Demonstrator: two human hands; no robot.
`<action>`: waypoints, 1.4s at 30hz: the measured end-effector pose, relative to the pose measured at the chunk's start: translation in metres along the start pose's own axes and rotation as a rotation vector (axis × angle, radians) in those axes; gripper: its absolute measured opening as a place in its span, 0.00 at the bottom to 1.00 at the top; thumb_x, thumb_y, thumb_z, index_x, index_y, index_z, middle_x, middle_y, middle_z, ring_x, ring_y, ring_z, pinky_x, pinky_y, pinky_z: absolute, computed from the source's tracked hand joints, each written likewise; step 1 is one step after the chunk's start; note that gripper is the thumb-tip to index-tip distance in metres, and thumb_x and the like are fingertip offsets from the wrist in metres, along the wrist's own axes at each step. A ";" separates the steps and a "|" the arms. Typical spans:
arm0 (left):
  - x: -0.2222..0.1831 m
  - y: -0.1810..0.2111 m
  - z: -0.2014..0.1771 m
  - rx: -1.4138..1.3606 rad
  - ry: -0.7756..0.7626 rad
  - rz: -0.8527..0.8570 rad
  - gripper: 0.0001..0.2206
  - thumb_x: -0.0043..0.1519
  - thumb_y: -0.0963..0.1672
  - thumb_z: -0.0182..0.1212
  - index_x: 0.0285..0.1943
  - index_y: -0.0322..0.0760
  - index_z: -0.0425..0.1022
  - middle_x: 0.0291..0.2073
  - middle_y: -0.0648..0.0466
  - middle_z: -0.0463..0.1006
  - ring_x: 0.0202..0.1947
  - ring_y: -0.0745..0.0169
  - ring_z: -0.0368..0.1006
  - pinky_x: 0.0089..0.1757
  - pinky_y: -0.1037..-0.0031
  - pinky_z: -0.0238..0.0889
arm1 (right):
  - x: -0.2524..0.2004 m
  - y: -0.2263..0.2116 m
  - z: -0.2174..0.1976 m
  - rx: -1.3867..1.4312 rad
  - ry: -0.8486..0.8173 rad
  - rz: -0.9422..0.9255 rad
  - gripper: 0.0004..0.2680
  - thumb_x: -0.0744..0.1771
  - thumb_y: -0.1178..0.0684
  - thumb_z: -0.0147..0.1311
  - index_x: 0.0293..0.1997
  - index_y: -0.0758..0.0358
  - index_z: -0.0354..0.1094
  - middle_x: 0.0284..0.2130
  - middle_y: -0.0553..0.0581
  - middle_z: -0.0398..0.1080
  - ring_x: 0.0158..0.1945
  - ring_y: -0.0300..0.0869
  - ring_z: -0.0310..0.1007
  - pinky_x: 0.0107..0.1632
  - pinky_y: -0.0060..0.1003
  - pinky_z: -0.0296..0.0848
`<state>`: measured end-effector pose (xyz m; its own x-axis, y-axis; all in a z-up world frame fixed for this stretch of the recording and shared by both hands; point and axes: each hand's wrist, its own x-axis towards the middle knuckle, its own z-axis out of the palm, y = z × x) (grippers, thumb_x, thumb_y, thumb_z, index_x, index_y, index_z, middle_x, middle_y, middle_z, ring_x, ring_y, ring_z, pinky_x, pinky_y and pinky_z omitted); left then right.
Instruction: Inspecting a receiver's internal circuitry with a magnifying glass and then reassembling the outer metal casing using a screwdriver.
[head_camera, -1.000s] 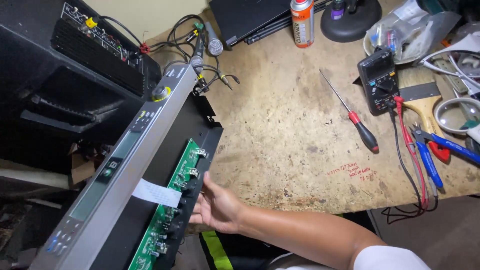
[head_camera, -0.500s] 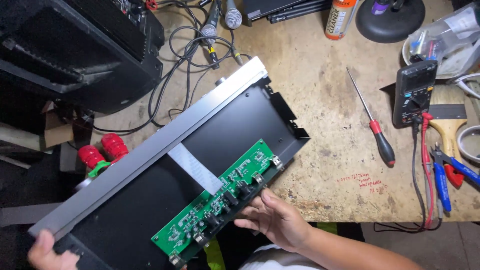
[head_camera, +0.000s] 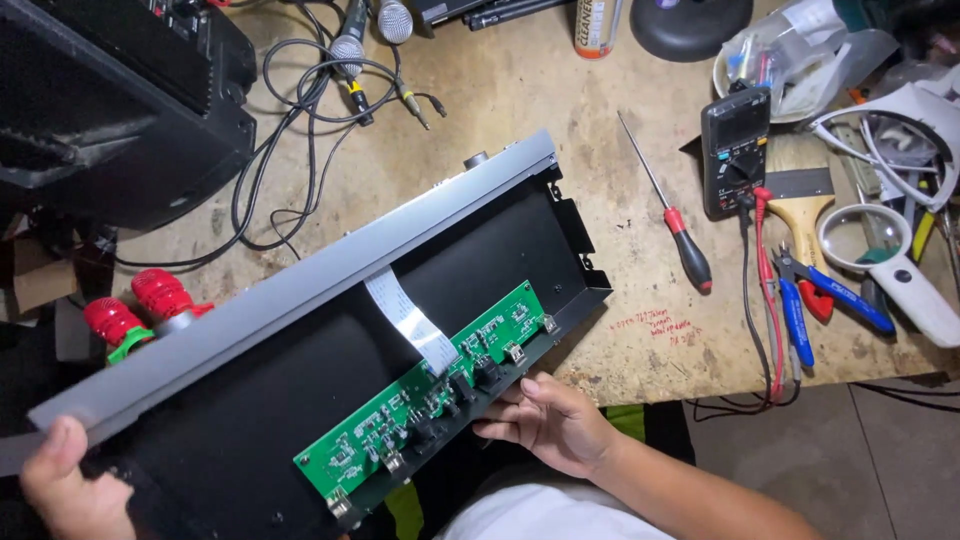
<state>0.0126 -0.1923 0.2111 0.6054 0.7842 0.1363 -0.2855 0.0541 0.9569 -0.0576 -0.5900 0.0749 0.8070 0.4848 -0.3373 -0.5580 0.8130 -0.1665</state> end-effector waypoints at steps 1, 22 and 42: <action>-0.020 0.026 0.033 -0.019 -0.112 -0.236 0.23 0.52 0.50 0.65 0.57 0.43 0.78 0.59 0.54 0.82 0.63 0.63 0.80 0.68 0.71 0.76 | -0.003 0.000 -0.002 0.040 -0.016 -0.007 0.07 0.68 0.55 0.52 0.30 0.59 0.61 0.36 0.59 0.62 0.42 0.51 0.69 0.64 0.63 0.71; -0.015 -0.007 0.069 -0.132 -0.380 -0.563 0.16 0.56 0.48 0.62 0.51 0.41 0.78 0.50 0.52 0.82 0.55 0.57 0.80 0.62 0.68 0.74 | -0.021 -0.028 0.005 -0.265 0.508 -0.144 0.07 0.73 0.53 0.44 0.38 0.61 0.53 0.35 0.69 0.68 0.49 0.64 0.81 0.45 0.48 0.83; -0.003 -0.026 0.062 -0.225 -0.358 -0.619 0.10 0.55 0.48 0.64 0.42 0.41 0.77 0.43 0.53 0.81 0.48 0.57 0.78 0.56 0.68 0.73 | -0.022 -0.029 0.004 -0.289 0.554 -0.146 0.09 0.71 0.59 0.48 0.31 0.61 0.58 0.35 0.66 0.74 0.51 0.65 0.81 0.50 0.50 0.82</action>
<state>0.0643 -0.2343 0.2018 0.8986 0.3217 -0.2982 0.0645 0.5754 0.8153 -0.0583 -0.6230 0.0909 0.7021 0.0743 -0.7082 -0.5420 0.7008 -0.4638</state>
